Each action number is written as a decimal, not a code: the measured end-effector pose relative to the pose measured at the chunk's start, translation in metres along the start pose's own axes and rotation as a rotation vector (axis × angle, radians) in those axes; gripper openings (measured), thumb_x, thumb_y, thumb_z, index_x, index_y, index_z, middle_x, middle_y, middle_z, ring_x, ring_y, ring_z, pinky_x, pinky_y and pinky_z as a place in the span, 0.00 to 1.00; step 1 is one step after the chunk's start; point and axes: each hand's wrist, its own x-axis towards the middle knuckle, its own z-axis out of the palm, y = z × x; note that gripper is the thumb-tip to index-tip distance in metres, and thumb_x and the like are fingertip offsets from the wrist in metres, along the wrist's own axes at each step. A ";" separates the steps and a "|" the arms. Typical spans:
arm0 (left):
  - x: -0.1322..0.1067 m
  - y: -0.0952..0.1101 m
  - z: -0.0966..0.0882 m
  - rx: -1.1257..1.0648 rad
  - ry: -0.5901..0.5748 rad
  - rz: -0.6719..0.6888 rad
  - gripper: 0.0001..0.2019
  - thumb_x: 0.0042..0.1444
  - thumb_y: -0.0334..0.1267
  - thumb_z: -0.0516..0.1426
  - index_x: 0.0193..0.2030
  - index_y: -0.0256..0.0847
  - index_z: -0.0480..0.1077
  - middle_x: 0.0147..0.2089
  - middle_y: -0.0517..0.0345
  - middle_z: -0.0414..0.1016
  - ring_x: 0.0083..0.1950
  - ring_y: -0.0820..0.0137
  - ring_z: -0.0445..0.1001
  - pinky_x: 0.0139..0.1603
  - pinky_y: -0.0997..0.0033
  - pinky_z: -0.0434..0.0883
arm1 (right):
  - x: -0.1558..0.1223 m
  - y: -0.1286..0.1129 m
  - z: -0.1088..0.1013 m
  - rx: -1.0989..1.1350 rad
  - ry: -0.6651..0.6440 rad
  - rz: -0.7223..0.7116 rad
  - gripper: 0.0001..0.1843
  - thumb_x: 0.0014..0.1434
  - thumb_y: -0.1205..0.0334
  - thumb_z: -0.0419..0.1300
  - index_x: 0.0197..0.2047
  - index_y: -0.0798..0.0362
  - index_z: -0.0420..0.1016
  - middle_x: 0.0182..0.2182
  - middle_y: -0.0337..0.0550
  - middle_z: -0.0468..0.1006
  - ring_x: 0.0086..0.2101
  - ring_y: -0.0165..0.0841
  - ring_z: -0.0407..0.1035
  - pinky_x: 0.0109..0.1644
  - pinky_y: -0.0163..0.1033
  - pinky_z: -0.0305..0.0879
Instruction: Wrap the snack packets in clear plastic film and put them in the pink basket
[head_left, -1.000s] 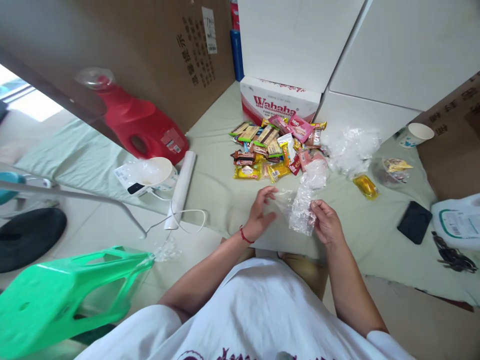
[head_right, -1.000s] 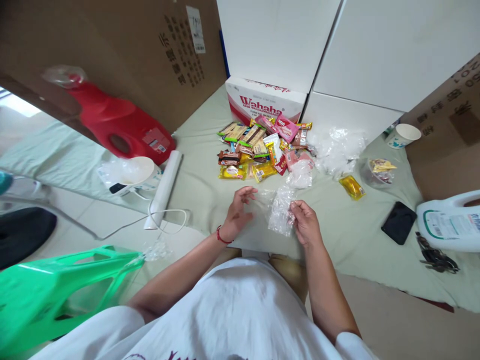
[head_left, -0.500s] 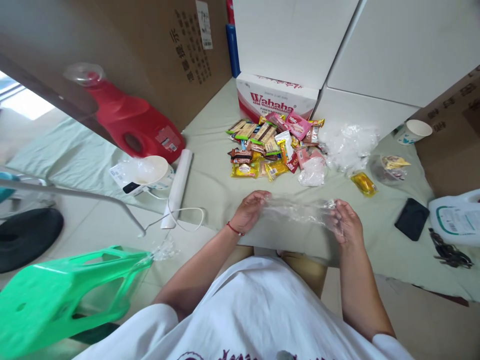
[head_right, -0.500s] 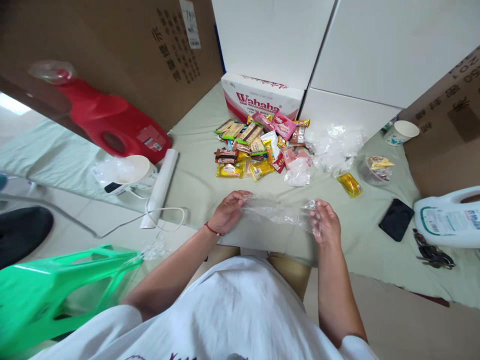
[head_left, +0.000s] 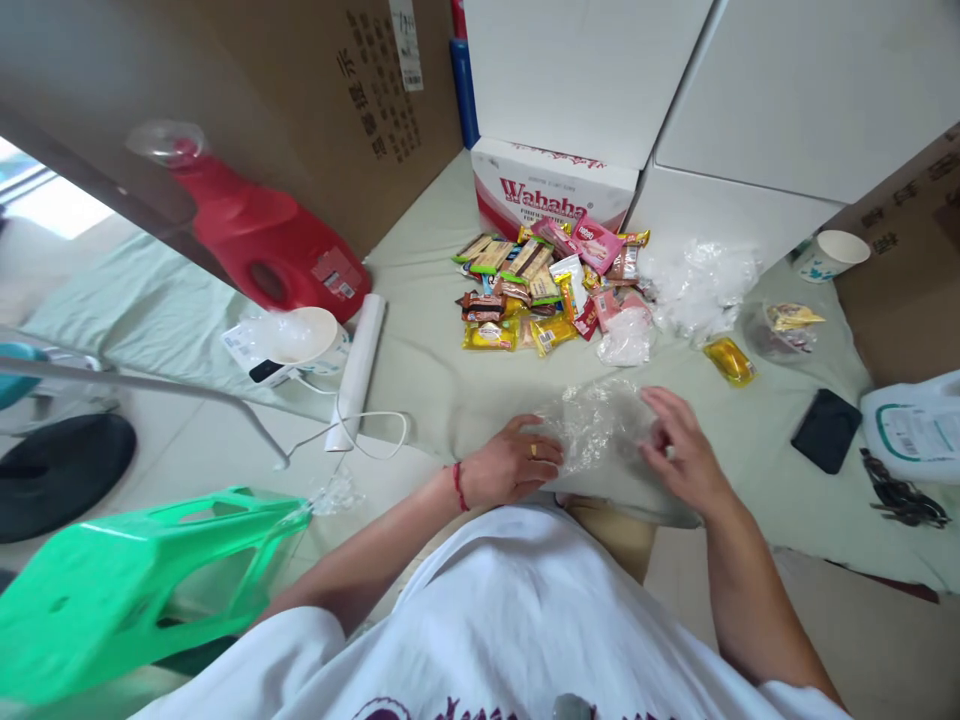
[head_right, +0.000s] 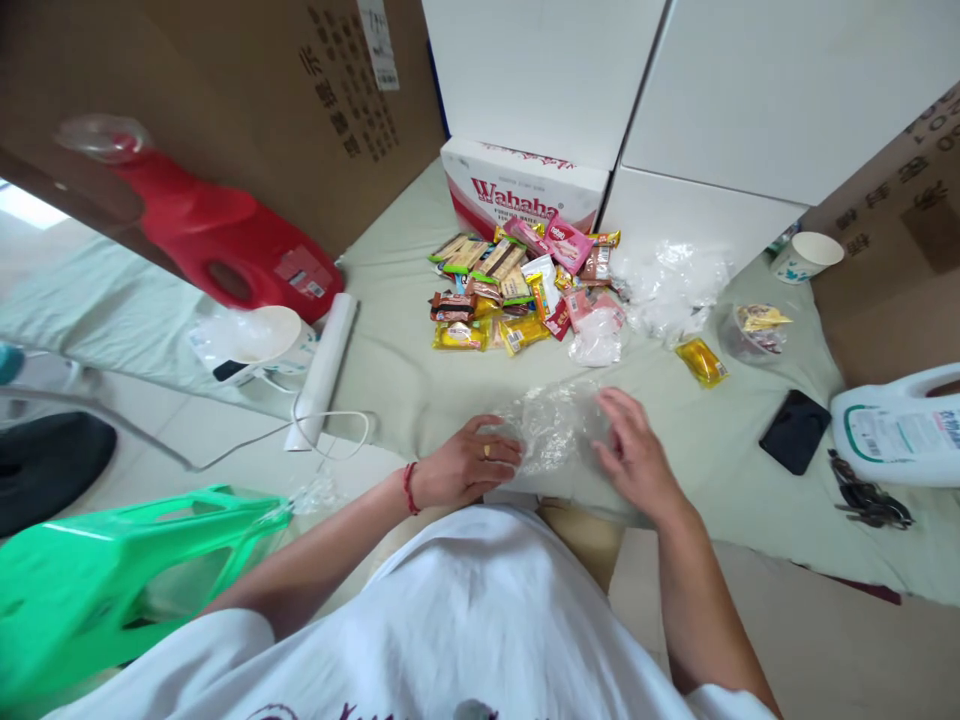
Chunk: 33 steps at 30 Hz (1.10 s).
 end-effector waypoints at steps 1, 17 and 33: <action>0.000 -0.001 0.005 0.015 -0.018 0.004 0.05 0.61 0.44 0.62 0.37 0.53 0.81 0.49 0.53 0.85 0.58 0.58 0.80 0.76 0.48 0.51 | 0.006 -0.010 0.010 -0.002 -0.139 -0.057 0.36 0.62 0.62 0.63 0.72 0.38 0.66 0.68 0.49 0.65 0.50 0.39 0.73 0.47 0.43 0.74; 0.011 -0.055 0.034 0.181 0.337 -0.444 0.24 0.55 0.25 0.55 0.53 0.50 0.80 0.65 0.57 0.78 0.63 0.58 0.78 0.66 0.59 0.72 | -0.043 -0.029 0.052 -0.140 -0.063 -0.006 0.12 0.71 0.56 0.55 0.49 0.45 0.79 0.39 0.45 0.79 0.36 0.37 0.74 0.39 0.42 0.70; -0.025 -0.001 0.030 0.791 0.040 -0.960 0.24 0.69 0.35 0.48 0.70 0.39 0.64 0.79 0.36 0.54 0.47 0.55 0.84 0.44 0.56 0.81 | -0.053 -0.035 0.072 -0.139 0.330 0.079 0.06 0.69 0.59 0.58 0.41 0.50 0.74 0.32 0.39 0.75 0.30 0.32 0.69 0.38 0.37 0.67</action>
